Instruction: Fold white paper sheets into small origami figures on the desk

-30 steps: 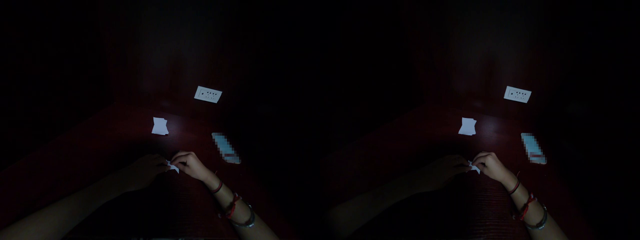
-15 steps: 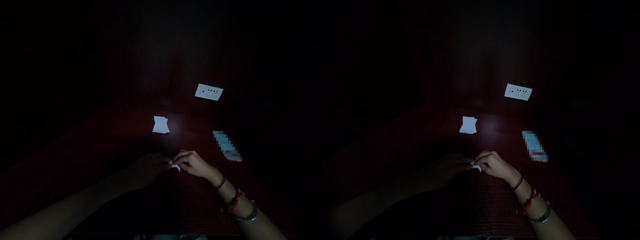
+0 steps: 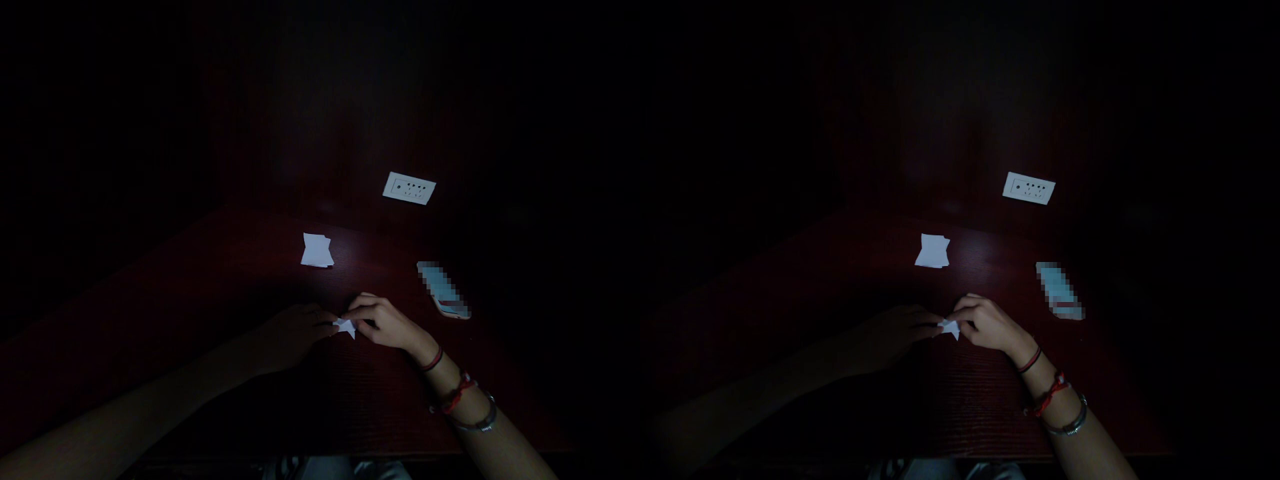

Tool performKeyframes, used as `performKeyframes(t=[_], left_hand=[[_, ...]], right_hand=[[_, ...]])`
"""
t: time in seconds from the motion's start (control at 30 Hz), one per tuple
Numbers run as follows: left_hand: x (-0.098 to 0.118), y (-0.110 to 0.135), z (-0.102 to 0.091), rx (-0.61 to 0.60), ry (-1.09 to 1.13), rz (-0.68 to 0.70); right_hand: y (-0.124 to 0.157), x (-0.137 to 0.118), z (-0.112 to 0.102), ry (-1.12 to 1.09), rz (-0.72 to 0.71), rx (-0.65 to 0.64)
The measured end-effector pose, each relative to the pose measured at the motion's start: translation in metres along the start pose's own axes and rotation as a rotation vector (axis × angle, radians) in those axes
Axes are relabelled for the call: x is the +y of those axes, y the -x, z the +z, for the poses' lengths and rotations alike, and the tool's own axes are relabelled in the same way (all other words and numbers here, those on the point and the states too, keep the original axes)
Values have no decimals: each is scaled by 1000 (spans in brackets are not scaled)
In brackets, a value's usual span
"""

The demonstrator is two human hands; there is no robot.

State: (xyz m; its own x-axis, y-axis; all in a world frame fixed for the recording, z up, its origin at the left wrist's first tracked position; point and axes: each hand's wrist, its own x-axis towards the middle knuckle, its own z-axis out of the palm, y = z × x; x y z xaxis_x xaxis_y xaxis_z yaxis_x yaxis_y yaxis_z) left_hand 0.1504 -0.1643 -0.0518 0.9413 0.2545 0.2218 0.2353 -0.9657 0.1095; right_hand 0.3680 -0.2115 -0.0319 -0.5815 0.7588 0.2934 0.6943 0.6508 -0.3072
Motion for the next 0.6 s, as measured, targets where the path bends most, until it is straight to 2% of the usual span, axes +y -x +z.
performKeyframes(t=[0.13,0.4,0.6], left_hand=[[-1,0,2,-6,-13,2],[-1,3,0,-16,11,-14],[-1,2,2,10,49,-18]], right_hand=[[-2,-4,2,63,-3,-69],[8,3,-7,84,33,-104],[8,6,-5,4,96,-8]])
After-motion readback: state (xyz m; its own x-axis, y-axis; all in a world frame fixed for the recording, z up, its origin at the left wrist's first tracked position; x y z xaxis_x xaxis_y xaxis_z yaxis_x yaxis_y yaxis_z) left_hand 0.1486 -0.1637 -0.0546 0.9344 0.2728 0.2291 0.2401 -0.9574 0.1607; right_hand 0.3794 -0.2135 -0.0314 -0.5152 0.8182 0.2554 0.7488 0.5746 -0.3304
